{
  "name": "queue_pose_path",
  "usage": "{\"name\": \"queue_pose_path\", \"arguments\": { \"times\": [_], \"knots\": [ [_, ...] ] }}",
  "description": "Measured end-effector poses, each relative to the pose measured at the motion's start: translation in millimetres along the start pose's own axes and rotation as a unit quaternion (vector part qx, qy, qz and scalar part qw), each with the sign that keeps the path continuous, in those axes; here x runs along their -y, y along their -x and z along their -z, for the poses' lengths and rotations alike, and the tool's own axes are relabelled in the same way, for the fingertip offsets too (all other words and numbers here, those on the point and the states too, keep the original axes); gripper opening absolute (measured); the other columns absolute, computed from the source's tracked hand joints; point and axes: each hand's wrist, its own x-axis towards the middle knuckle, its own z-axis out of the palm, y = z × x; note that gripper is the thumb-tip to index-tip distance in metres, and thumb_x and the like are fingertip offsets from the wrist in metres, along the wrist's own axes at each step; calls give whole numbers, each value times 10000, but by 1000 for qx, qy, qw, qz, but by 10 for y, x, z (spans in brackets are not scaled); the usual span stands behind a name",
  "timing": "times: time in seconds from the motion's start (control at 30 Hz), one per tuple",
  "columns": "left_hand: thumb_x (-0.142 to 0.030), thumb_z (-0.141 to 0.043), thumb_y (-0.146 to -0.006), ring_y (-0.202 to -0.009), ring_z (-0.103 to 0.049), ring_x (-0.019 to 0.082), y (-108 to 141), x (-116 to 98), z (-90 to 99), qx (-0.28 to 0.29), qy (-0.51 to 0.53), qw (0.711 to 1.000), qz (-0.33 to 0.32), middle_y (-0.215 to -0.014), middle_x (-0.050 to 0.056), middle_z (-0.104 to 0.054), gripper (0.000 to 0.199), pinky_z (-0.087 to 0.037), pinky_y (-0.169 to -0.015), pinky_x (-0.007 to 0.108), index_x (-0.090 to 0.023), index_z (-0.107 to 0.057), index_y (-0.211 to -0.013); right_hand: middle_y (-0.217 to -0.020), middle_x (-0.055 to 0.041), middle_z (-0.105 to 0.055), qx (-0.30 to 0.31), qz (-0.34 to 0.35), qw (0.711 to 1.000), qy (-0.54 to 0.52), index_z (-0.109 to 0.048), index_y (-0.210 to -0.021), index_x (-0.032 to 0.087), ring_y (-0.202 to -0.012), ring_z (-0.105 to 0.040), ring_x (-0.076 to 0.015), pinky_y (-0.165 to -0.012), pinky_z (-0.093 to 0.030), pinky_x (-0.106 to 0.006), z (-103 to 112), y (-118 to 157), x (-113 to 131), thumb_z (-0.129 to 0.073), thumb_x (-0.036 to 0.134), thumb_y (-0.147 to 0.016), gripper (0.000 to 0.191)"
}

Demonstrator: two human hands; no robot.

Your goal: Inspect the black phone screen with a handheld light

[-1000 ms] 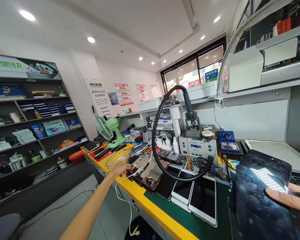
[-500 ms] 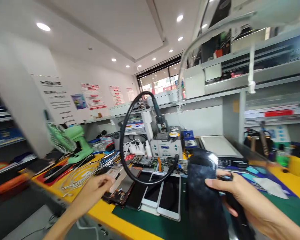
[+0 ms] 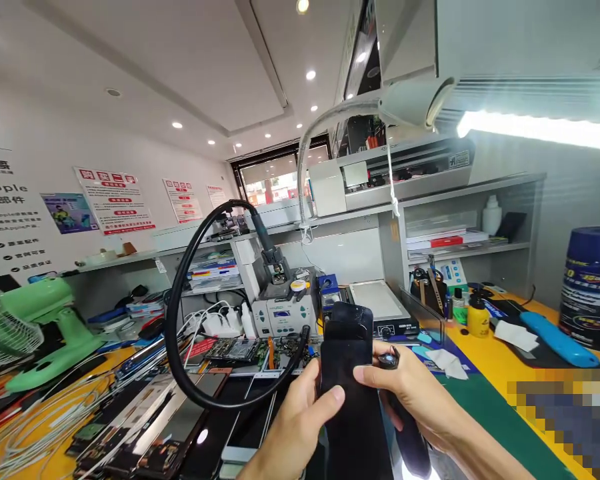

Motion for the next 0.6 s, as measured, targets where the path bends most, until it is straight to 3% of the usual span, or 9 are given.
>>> {"name": "queue_pose_path", "arguments": {
  "times": [0.1,0.23,0.37,0.5,0.6],
  "knots": [
    [-287,-707,-862,-1492,-315,308,-64,36,-69,-98,64,991,70,-1555,81,-451,582,-232,-1230,481,-211,-550,-1418,-676,25,-428,-17,-4,1000,-3,-579,-848,137,-481,-390,-89,-336,-335,-186,25,-23,-13,-742,468,-746,383],
    [-308,-706,-866,-1557,-70,189,-72,31,-79,-158,107,974,119,-1600,24,-380,662,-42,-1267,394,-215,-471,-1478,-712,10,-458,-21,-16,1000,-3,-581,-851,139,-513,-422,-100,-338,-341,-189,17,-40,-49,-753,460,-749,377],
    [-294,-685,-891,-1542,-166,159,-73,84,-18,-157,126,972,120,-1596,34,-388,737,-113,-1263,353,-189,-354,-1541,-722,23,-420,-37,-24,999,-2,-526,-790,153,-488,-379,-77,-336,-327,-189,14,-75,-107,-772,451,-735,390],
    [-308,-699,-883,-1490,-329,224,-112,158,43,-125,154,973,115,-1590,85,-396,779,-267,-1221,367,-202,-332,-1562,-693,53,-324,-55,-31,998,-1,-454,-732,161,-430,-299,-43,-334,-292,-187,32,-100,-149,-787,468,-722,453],
    [-293,-696,-882,-1417,-454,256,-144,162,48,-102,169,973,117,-1520,123,-493,757,-335,-1179,391,-218,-356,-1554,-677,53,-371,-49,-48,998,-3,-472,-748,155,-396,-318,-41,-333,-266,-191,45,-96,-150,-780,512,-729,472]
  ]
}}
